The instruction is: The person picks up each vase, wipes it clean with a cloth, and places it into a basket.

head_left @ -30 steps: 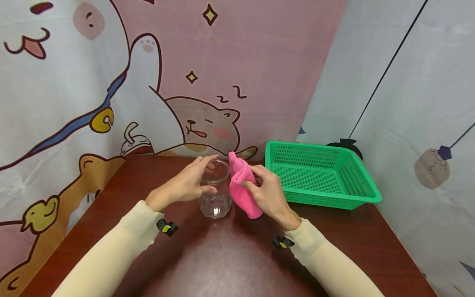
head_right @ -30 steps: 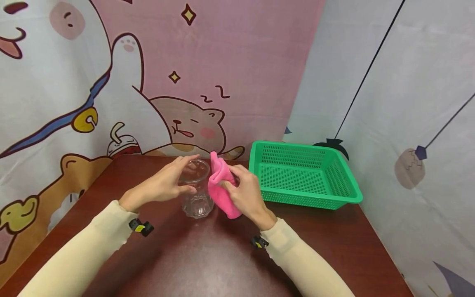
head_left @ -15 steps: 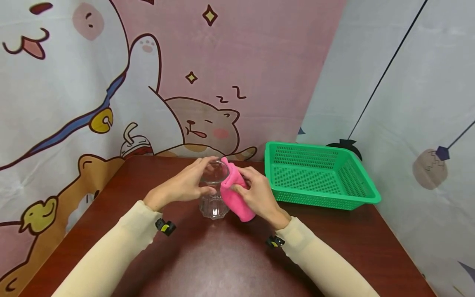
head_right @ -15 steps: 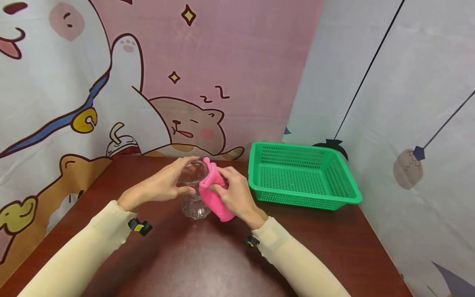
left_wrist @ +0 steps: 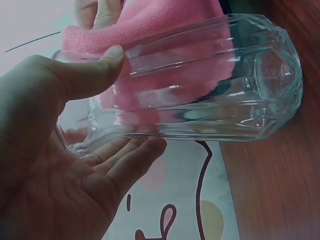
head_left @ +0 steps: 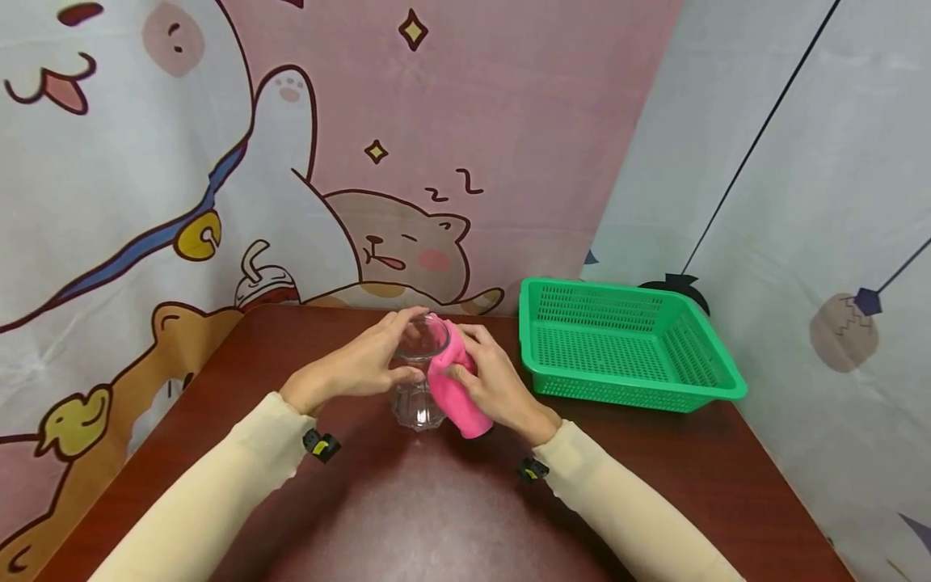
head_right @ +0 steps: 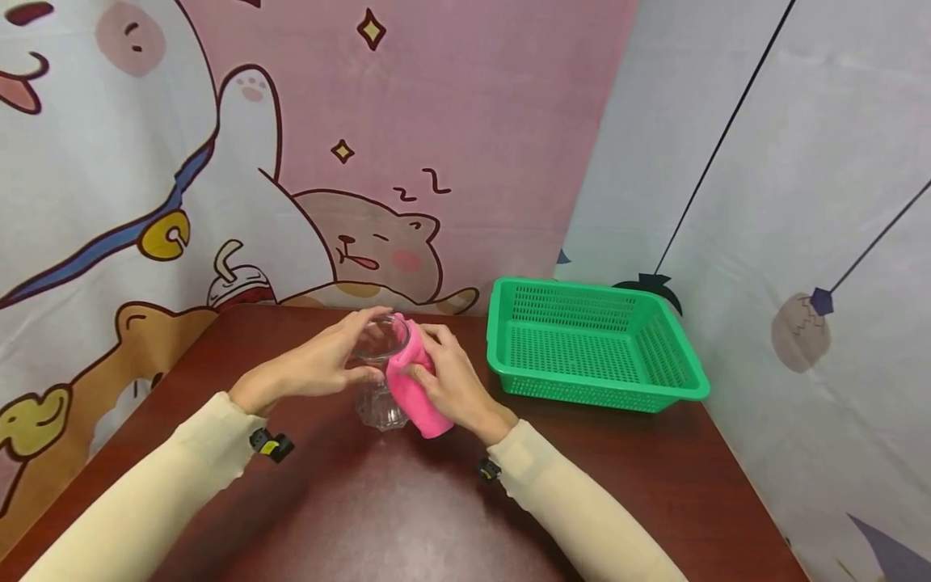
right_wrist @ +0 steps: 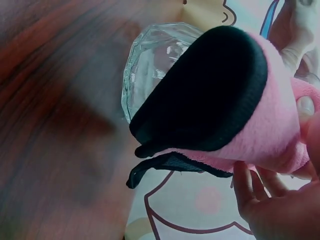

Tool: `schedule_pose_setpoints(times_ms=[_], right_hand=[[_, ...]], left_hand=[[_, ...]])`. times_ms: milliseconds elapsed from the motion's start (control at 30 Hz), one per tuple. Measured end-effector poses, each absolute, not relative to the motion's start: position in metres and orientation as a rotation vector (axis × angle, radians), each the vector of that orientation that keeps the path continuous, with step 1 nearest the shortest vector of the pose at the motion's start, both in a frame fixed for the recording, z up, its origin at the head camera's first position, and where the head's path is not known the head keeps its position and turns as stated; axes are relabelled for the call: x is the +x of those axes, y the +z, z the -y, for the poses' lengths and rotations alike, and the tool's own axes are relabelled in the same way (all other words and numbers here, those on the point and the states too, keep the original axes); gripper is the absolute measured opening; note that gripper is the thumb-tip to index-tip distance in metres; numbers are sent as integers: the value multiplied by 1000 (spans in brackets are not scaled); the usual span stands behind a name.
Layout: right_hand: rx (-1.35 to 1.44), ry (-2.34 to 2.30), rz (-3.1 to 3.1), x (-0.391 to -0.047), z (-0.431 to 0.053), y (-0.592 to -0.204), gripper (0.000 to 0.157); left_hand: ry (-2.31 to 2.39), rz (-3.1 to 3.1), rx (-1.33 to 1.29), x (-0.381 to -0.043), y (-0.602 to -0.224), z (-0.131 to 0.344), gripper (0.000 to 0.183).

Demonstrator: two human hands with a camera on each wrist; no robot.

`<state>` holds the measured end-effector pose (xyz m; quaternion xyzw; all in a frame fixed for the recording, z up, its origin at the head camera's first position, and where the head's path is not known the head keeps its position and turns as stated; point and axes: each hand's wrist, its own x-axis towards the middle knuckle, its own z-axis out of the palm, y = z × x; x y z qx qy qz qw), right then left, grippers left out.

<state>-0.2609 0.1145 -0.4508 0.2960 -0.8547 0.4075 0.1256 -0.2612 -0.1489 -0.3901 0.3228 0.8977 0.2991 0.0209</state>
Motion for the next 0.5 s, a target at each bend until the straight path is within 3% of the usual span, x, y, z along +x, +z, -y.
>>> schedule_pose_setpoints(times_ms=[333,500], right_hand=[[968,1129,2536,-263,-115,-450,51],[1014,1029,2554,-264,-115,-451,34]], left_hand=[[915,-2782,1019,-262,-389,149,93],[937,-2759,992,-262,-390,149,94]])
